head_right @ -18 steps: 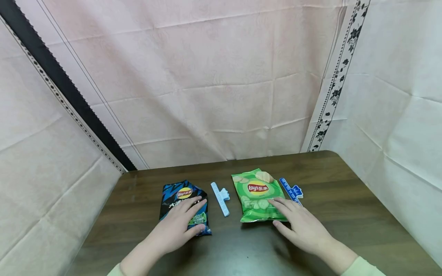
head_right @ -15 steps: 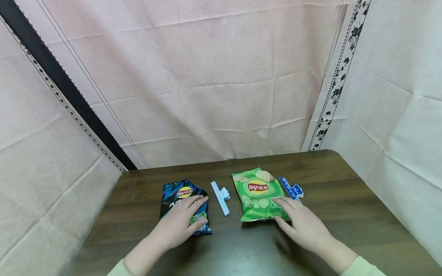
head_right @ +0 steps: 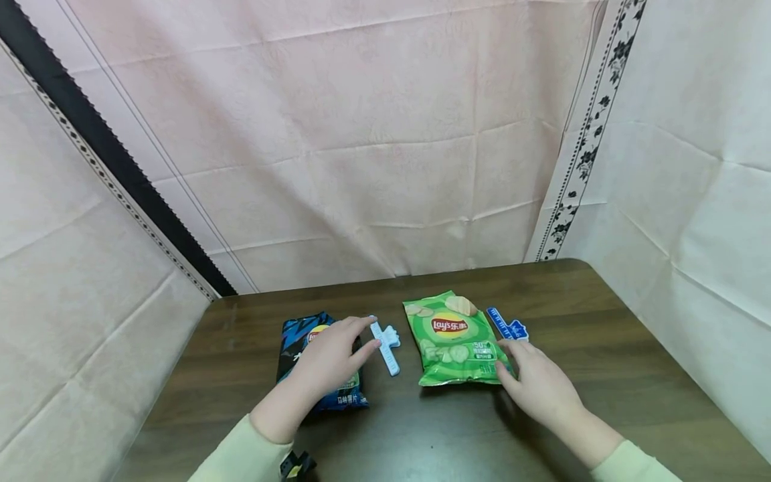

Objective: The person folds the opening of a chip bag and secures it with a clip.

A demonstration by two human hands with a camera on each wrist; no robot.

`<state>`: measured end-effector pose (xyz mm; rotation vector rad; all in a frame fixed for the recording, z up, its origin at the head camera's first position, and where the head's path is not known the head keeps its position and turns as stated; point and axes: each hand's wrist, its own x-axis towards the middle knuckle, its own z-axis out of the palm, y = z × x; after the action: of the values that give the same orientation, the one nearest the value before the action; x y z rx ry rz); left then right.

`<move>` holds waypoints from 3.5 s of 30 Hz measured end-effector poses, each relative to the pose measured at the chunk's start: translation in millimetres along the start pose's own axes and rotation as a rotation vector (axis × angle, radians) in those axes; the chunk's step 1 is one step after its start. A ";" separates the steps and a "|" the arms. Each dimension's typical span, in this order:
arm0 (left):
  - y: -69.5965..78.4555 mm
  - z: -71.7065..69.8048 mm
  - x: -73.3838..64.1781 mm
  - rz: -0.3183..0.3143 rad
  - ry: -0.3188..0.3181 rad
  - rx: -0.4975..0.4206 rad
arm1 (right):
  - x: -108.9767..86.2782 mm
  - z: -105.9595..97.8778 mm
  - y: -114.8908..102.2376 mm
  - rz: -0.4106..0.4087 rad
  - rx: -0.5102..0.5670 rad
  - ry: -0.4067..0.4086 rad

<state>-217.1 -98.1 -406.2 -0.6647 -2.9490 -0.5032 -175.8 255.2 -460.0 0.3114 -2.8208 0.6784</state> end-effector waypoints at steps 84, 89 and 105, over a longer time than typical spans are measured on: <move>7.1 72.6 166.9 -0.361 -0.093 -0.317 | 13.4 13.2 10.4 0.183 -0.085 -0.266; 5.1 71.0 169.4 -0.361 -0.081 -0.373 | 12.2 12.7 10.3 0.178 -0.063 -0.263; 13.3 57.6 168.4 -0.279 0.001 -0.607 | 14.7 10.0 13.8 0.206 0.052 -0.298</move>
<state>-363.7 0.4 -432.2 -0.2738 -2.8865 -1.4497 -194.9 260.3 -470.7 0.1403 -3.1541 0.8095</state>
